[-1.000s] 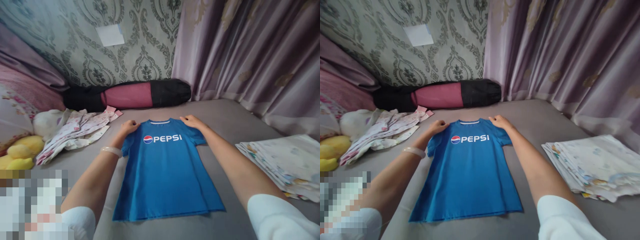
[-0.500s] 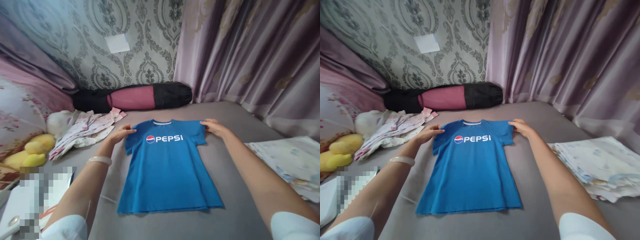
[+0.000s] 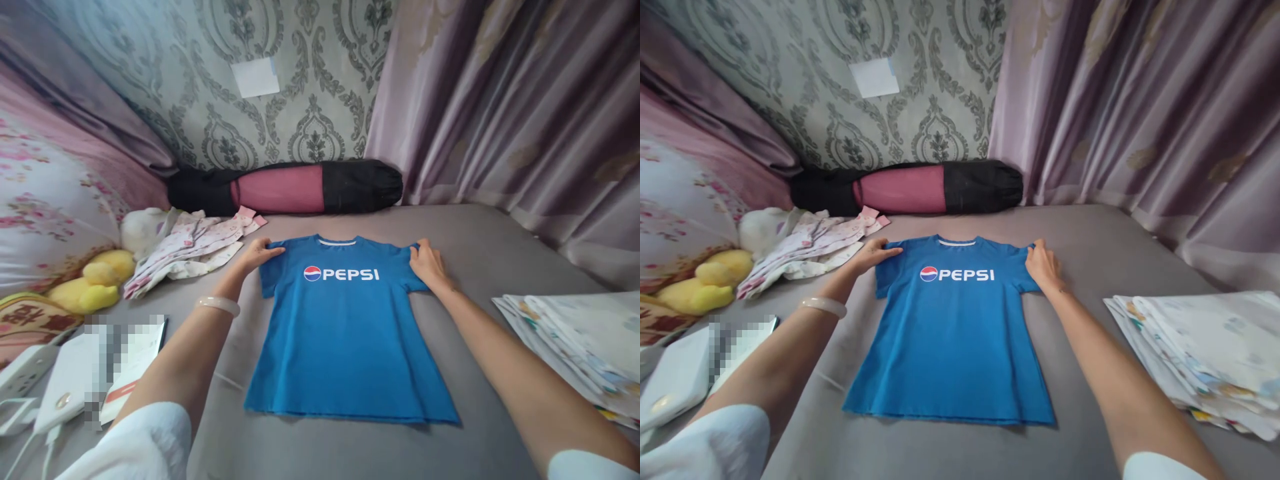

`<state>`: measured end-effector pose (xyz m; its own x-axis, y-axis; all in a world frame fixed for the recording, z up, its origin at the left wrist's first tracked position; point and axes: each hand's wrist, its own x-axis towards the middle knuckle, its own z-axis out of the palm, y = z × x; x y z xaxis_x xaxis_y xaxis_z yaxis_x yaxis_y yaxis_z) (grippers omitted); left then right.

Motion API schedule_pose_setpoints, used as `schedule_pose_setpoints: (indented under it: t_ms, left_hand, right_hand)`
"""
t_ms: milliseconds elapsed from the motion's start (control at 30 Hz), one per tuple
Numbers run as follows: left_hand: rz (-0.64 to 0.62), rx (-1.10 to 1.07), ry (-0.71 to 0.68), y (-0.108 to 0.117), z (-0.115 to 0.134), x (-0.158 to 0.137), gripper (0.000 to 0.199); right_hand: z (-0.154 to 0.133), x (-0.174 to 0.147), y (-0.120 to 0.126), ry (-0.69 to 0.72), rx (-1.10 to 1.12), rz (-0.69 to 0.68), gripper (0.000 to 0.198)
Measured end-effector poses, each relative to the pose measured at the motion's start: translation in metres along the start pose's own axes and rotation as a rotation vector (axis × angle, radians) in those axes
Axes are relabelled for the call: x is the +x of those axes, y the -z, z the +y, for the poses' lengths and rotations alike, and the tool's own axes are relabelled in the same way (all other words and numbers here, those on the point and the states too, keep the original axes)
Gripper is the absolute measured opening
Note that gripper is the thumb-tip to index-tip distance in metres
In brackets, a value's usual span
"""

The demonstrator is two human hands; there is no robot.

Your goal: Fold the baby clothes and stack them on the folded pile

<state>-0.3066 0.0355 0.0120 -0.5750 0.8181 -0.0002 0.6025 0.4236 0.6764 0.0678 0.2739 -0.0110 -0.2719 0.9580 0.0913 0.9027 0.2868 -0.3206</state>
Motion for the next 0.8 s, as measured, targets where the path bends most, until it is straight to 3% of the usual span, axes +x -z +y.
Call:
schedule_pose_setpoints:
  t_ms: [167, 333, 400, 533, 600, 700, 800]
  left_hand:
    - [0.146, 0.298, -0.061, -0.004, -0.006, 0.000, 0.030]
    - [0.113, 0.590, 0.051, -0.015, -0.011, -0.006, 0.034]
    - [0.138, 0.598, 0.107, -0.019, -0.015, -0.007, 0.035]
    - [0.368, 0.442, 0.188, -0.017, -0.018, -0.010, 0.039]
    - [0.424, 0.338, 0.291, -0.011, -0.016, -0.018, 0.044]
    - [0.293, 0.229, 0.395, -0.001, -0.011, -0.043, 0.046]
    - [0.143, 0.152, 0.370, 0.002, -0.005, -0.076, 0.045]
  right_hand:
    - [-0.009, -0.008, 0.003, 0.004, -0.061, -0.003, 0.042]
    - [-0.011, -0.012, -0.001, -0.052, -0.038, 0.063, 0.042]
    - [-0.009, -0.011, -0.003, -0.109, 0.001, 0.104, 0.042]
    - [0.000, -0.007, -0.001, -0.131, 0.162, 0.186, 0.040]
    - [0.006, -0.009, 0.003, -0.151, 0.302, 0.174, 0.040]
    - [0.017, -0.023, 0.013, -0.245, 0.548, 0.060, 0.040]
    - [0.027, -0.048, 0.022, -0.287, 0.666, -0.047, 0.028]
